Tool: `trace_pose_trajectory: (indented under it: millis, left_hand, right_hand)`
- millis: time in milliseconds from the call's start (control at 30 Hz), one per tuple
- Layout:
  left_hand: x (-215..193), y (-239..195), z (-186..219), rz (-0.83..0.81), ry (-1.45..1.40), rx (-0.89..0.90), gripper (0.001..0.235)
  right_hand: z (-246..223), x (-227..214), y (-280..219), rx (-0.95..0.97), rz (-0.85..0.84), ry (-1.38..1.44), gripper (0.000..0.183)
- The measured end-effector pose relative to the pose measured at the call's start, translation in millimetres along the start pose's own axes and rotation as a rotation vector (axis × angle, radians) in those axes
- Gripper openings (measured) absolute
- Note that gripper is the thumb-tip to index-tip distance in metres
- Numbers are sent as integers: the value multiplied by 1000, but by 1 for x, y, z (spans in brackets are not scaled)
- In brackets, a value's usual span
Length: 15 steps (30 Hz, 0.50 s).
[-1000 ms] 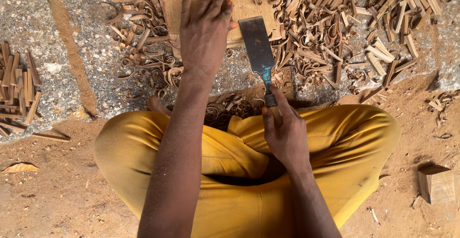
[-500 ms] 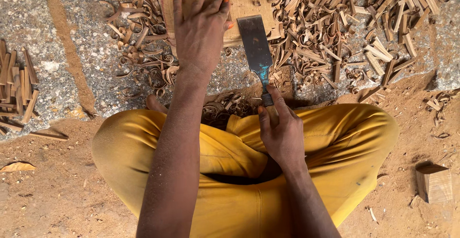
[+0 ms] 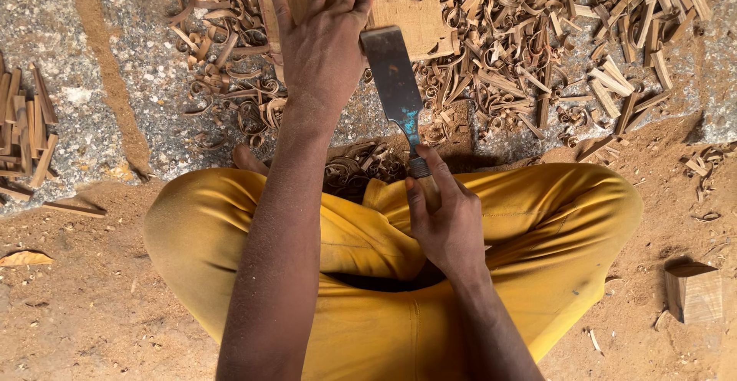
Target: The person sits cross-legged on the ground and uses a chisel to carve a small rectangular block of wood. They repeatedly scrape the surface to remove thin shavings, occasionally pausing to clear debris from the work area.
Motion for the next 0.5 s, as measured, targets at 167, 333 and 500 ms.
trace_pose_trajectory:
  millis: [167,333,500]
  left_hand:
    - [-4,-1,1,72,70,11,48]
    - [-4,-3,2,86,49,-7,47]
    - [-8,-1,4,110,54,-4,46]
  right_hand:
    - [-10,4,4,-13,-19,-9,49]
    - [-15,5,5,-10,-19,-23,49]
    - [-21,3,4,-74,9,-16,51]
Point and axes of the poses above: each hand's wrist, its own y-axis towards the middle knuckle, its own x-axis out of the palm, z = x × y, the point moved 10 cm from there along y, towards the middle knuckle, and after that the axes turned 7 degrees about z, right-handed, at the moved point
